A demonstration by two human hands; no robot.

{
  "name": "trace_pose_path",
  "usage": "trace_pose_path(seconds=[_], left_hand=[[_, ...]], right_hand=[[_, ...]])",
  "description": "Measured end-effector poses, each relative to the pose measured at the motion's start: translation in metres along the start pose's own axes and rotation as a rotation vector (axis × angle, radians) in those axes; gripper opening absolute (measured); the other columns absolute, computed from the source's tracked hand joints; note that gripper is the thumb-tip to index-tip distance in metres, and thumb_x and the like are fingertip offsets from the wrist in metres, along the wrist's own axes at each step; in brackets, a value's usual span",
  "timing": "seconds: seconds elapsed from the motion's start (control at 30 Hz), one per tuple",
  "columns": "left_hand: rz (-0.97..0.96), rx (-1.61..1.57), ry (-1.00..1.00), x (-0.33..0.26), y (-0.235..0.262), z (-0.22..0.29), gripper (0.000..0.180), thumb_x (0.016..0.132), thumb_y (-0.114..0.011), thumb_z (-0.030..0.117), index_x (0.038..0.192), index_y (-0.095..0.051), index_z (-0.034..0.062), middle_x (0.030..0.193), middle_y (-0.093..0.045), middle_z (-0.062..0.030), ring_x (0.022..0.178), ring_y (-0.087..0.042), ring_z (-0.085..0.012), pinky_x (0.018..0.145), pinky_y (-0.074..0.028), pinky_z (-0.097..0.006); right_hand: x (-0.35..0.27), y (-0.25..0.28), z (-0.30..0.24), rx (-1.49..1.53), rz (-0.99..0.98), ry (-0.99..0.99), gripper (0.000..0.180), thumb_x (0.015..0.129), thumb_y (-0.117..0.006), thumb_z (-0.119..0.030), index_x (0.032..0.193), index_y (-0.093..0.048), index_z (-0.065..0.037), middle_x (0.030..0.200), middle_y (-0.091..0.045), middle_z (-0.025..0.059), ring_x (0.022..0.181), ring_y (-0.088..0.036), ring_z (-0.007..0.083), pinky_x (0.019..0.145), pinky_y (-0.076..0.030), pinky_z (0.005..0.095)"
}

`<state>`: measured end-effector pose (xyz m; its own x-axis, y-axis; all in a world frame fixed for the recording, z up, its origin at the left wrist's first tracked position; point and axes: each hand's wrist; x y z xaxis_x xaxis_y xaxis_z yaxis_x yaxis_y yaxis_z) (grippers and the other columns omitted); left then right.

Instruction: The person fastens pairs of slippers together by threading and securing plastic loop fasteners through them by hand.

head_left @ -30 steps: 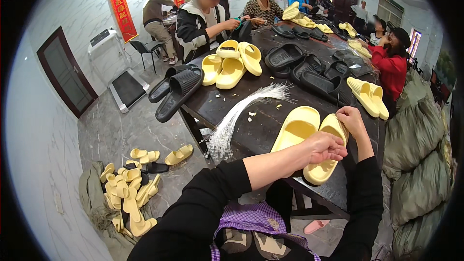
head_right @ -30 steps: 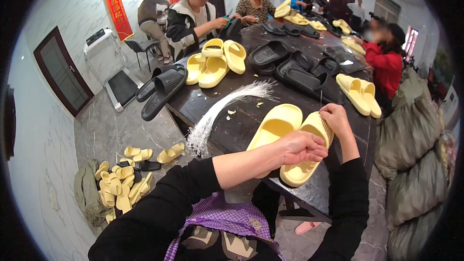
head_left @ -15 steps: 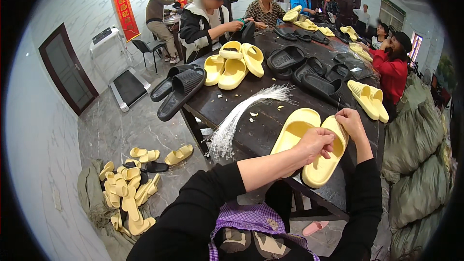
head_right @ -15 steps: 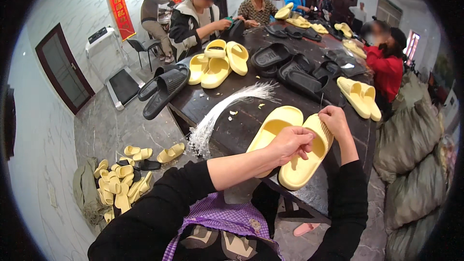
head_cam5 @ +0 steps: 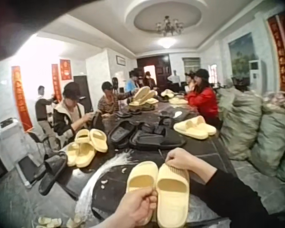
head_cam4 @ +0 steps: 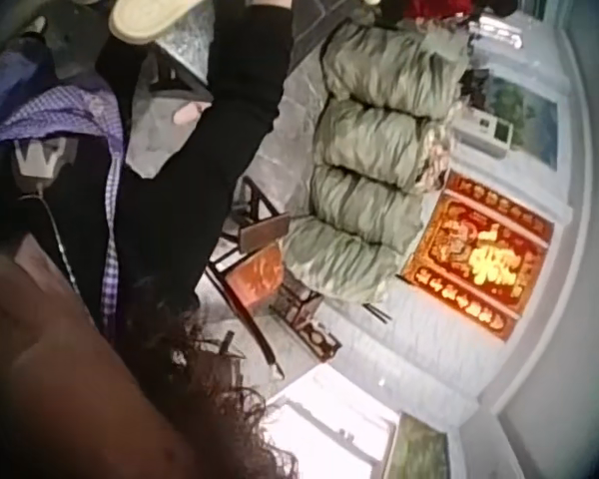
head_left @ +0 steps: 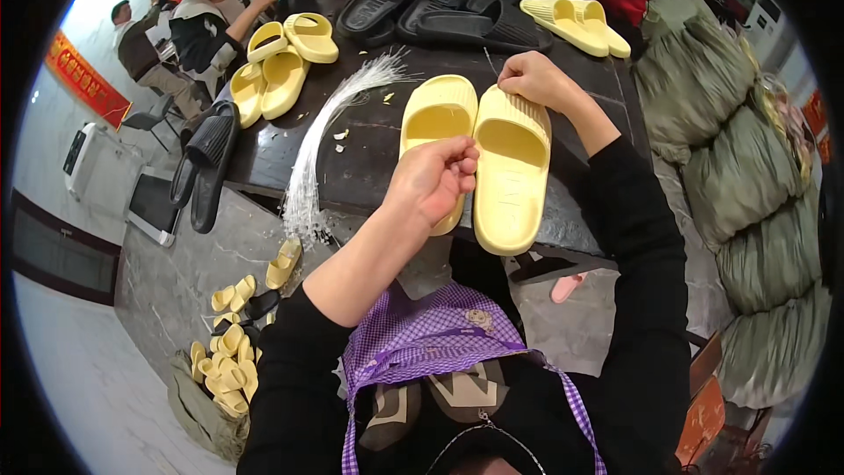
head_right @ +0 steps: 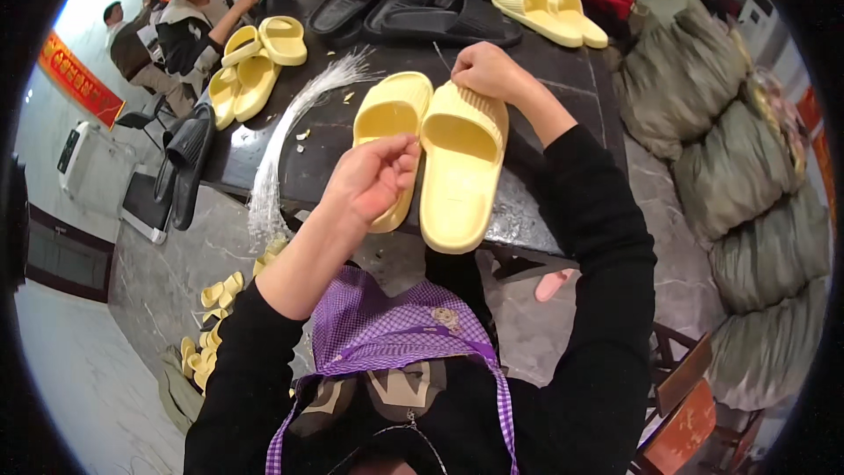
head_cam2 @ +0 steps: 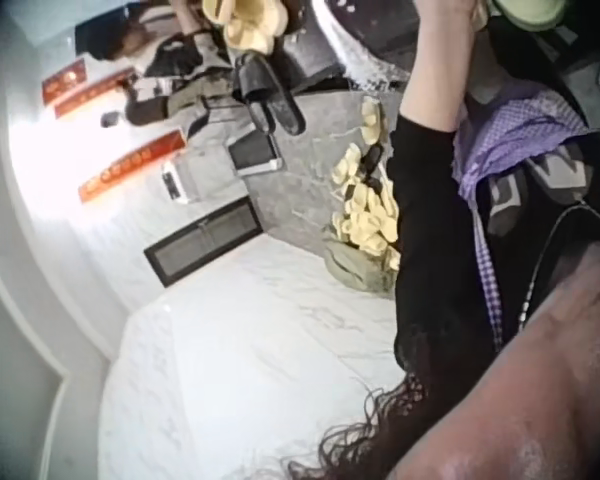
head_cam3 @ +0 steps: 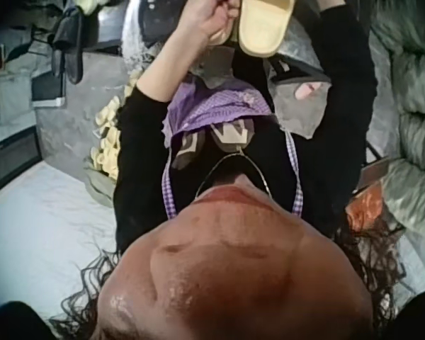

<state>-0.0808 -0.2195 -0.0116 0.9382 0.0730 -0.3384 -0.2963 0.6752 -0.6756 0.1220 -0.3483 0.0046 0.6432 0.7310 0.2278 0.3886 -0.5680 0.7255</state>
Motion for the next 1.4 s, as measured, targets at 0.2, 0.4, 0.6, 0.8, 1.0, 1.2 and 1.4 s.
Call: trace_pose_path(seconds=[0.2, 0.4, 0.6, 0.8, 1.0, 1.2, 1.4], left_hand=[[-0.013, -0.106, 0.131, -0.008, 0.013, -0.006, 0.009, 0.086, -0.049, 0.005, 0.089, -0.052, -0.0026, 0.072, -0.054, -0.0067, 0.056, -0.048, -0.0117, 0.045, -0.037, -0.023], [0.036, -0.134, 0.218, -0.02, 0.02, -0.002, 0.008, 0.087, -0.046, 0.004, 0.09, -0.048, -0.0033, 0.075, -0.052, -0.0072, 0.055, -0.044, -0.0101, 0.042, -0.033, -0.019], [0.067, -0.097, 0.245, -0.035, 0.019, 0.003, 0.007, 0.085, -0.047, 0.003, 0.086, -0.051, -0.0026, 0.071, -0.053, -0.0063, 0.055, -0.047, -0.01, 0.043, -0.035, -0.02], [0.067, -0.081, 0.258, -0.037, 0.005, -0.002, 0.006, 0.087, -0.046, 0.004, 0.088, -0.047, -0.0023, 0.074, -0.052, -0.0076, 0.055, -0.044, -0.0096, 0.041, -0.032, -0.019], [0.108, -0.129, 0.249, -0.025, 0.01, 0.002, 0.006, 0.084, -0.048, 0.003, 0.083, -0.051, -0.0017, 0.069, -0.053, -0.0063, 0.053, -0.047, -0.0102, 0.043, -0.035, -0.021], [0.194, 0.096, 0.123, 0.014, 0.006, 0.017, 0.008, 0.085, -0.048, 0.005, 0.081, -0.049, -0.001, 0.066, -0.052, -0.0072, 0.049, -0.045, -0.0112, 0.039, -0.032, -0.021], [0.264, 0.554, 0.089, 0.041, 0.004, 0.026, 0.02, 0.084, -0.048, 0.008, 0.067, -0.052, 0.0008, 0.053, -0.048, -0.0063, 0.037, -0.041, -0.0138, 0.032, -0.029, -0.026]], right_hand=[[-0.008, 0.002, -0.008, -0.005, -0.059, -0.054, 0.015, 0.07, -0.062, -0.011, 0.075, -0.063, 0.003, 0.064, -0.059, 0.0048, 0.06, -0.053, 0.0104, 0.056, -0.043, 0.0263], [-0.012, 0.0, -0.018, 0.032, -0.165, -0.184, 0.013, 0.07, -0.061, -0.01, 0.074, -0.063, 0.002, 0.064, -0.059, 0.0046, 0.06, -0.053, 0.0097, 0.055, -0.043, 0.0259], [-0.015, 0.0, -0.023, 0.024, -0.215, -0.196, 0.013, 0.07, -0.06, -0.01, 0.075, -0.063, 0.002, 0.064, -0.059, 0.0043, 0.06, -0.053, 0.0095, 0.054, -0.042, 0.0253], [-0.013, 0.0, -0.018, 0.009, -0.244, -0.186, 0.013, 0.07, -0.06, -0.009, 0.074, -0.063, 0.003, 0.063, -0.058, 0.004, 0.058, -0.052, 0.0091, 0.053, -0.042, 0.0249], [-0.009, -0.001, -0.012, 0.105, -0.261, -0.189, 0.011, 0.069, -0.059, -0.009, 0.071, -0.061, 0.002, 0.061, -0.056, 0.0029, 0.053, -0.05, 0.0085, 0.047, -0.04, 0.0237], [-0.003, -0.008, 0.0, 0.227, -0.146, -0.055, 0.009, 0.069, -0.059, -0.007, 0.066, -0.06, 0.001, 0.055, -0.055, 0.0033, 0.047, -0.049, 0.0089, 0.043, -0.04, 0.0245], [-0.005, -0.013, -0.005, 0.11, -0.004, 0.118, 0.007, 0.07, -0.059, -0.006, 0.069, -0.061, 0.001, 0.067, -0.061, 0.0068, 0.061, -0.056, 0.0125, 0.056, -0.045, 0.027]])
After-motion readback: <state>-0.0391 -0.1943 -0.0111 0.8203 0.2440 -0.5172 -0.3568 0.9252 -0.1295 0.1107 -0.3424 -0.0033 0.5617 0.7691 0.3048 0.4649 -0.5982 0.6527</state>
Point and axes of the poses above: each hand's wrist, its own x-axis towards the middle knuckle, its own y-axis out of the back of the hand, z = x × y
